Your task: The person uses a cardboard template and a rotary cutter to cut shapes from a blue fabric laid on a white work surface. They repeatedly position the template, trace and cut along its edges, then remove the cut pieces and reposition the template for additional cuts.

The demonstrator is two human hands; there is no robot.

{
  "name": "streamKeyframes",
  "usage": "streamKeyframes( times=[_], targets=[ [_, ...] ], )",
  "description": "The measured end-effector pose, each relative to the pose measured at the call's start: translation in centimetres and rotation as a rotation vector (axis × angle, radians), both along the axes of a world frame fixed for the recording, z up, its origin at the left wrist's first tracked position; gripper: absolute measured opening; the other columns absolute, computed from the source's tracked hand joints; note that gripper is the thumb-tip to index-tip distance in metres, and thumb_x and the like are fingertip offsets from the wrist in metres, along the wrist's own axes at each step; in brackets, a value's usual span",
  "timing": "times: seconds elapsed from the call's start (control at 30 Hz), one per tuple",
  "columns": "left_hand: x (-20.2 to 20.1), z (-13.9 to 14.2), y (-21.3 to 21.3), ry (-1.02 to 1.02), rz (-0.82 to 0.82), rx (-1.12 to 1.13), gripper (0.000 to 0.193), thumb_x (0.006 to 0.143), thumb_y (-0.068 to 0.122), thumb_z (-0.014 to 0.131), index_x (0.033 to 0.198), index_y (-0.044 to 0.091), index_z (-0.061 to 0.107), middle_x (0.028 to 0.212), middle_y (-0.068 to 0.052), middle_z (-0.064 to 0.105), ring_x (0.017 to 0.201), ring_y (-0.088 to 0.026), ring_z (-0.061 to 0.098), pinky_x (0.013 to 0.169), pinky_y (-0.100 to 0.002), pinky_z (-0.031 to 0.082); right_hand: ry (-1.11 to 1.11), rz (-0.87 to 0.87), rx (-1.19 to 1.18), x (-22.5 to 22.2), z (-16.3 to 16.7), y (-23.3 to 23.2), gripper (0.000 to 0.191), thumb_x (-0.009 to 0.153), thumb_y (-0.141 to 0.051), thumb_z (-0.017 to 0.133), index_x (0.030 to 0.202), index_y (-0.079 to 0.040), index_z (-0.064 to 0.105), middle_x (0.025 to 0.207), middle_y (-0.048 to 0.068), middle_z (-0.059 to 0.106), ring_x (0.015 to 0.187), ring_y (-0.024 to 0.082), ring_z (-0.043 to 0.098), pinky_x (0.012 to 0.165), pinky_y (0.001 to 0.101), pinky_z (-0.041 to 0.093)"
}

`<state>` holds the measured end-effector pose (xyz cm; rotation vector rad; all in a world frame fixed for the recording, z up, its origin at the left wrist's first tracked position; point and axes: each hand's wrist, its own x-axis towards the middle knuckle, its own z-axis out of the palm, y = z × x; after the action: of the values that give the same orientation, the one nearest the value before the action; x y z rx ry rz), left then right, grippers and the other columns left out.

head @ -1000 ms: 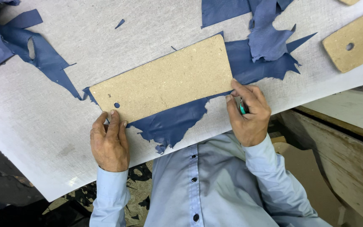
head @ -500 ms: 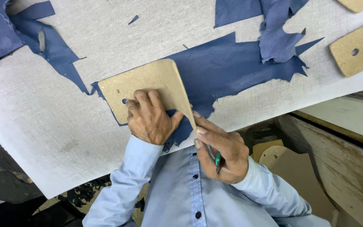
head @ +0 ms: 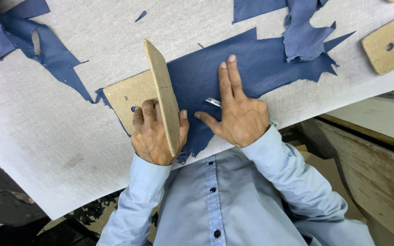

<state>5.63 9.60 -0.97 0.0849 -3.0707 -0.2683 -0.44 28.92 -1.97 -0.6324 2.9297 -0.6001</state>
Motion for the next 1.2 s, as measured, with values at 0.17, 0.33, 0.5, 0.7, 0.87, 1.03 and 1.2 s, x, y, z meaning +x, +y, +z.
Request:
streamKeyframes(
  times=[0.17,0.33,0.5,0.7,0.87,1.03,1.2],
  targets=[
    [0.1,0.0,0.1,0.041,-0.005,-0.009,0.05,0.093,0.043,0.071,0.107,-0.005,0.07,0.113,-0.027,0.062,0.097,-0.054,0.068,0.067,-0.054,0.063,0.01,0.027,-0.016,-0.7,0.3,0.4,0.112,0.074,-0.062,0.087,0.152,0.005,0.042,0.16,0.024,0.038,0.061,0.03,0.073,0.047,0.0369,0.057],
    [0.3,-0.3,0.2,0.009,0.02,-0.04,0.053,0.092,0.047,0.072,0.106,-0.003,0.068,0.116,-0.029,0.062,0.101,-0.055,0.067,0.062,-0.054,0.062,0.055,-0.064,0.068,-2.0,0.1,1.8,0.115,0.075,-0.066,0.087,0.152,0.006,0.041,0.159,0.026,0.039,0.064,0.031,0.074,0.044,0.0364,0.057],
    [0.4,-0.2,0.4,0.026,0.051,-0.032,0.057,0.094,0.052,0.072,0.106,-0.003,0.066,0.12,-0.028,0.061,0.106,-0.055,0.066,0.065,-0.055,0.063,0.047,0.029,-0.028,-1.3,0.2,0.9,0.112,0.075,-0.06,0.087,0.153,0.005,0.041,0.161,0.025,0.038,0.065,0.031,0.074,0.052,0.0364,0.059],
    [0.4,-0.4,0.5,0.005,0.048,-0.053,0.057,0.094,0.054,0.069,0.106,-0.002,0.067,0.12,-0.029,0.061,0.104,-0.055,0.066,0.061,-0.055,0.062,0.022,0.007,-0.001,0.6,0.9,2.8,0.109,0.076,-0.063,0.085,0.15,0.006,0.043,0.158,0.024,0.042,0.066,0.03,0.074,0.049,0.035,0.058],
    [0.5,-0.6,0.5,-0.013,0.055,-0.087,0.062,0.094,0.06,0.066,0.104,-0.001,0.067,0.118,-0.027,0.061,0.104,-0.055,0.067,0.06,-0.055,0.062,-0.042,-0.013,0.079,2.0,0.9,4.1,0.108,0.073,-0.065,0.083,0.145,0.008,0.047,0.154,0.026,0.045,0.053,0.029,0.071,0.041,0.0357,0.055],
    [0.5,-0.6,0.6,-0.006,0.043,-0.091,0.063,0.095,0.06,0.067,0.106,-0.002,0.067,0.119,-0.027,0.06,0.105,-0.053,0.066,0.062,-0.055,0.063,0.012,0.023,0.023,1.9,0.4,3.8,0.107,0.076,-0.064,0.082,0.146,0.01,0.047,0.155,0.031,0.043,0.056,0.028,0.072,0.043,0.0342,0.056],
    [0.5,-0.5,0.8,-0.004,0.04,-0.108,0.064,0.095,0.062,0.067,0.105,-0.002,0.065,0.121,-0.027,0.059,0.107,-0.053,0.065,0.066,-0.055,0.063,-0.003,0.059,-0.044,1.7,-0.1,2.5,0.108,0.076,-0.065,0.082,0.146,0.008,0.046,0.156,0.03,0.04,0.054,0.028,0.071,0.042,0.0353,0.055]
  ],
)
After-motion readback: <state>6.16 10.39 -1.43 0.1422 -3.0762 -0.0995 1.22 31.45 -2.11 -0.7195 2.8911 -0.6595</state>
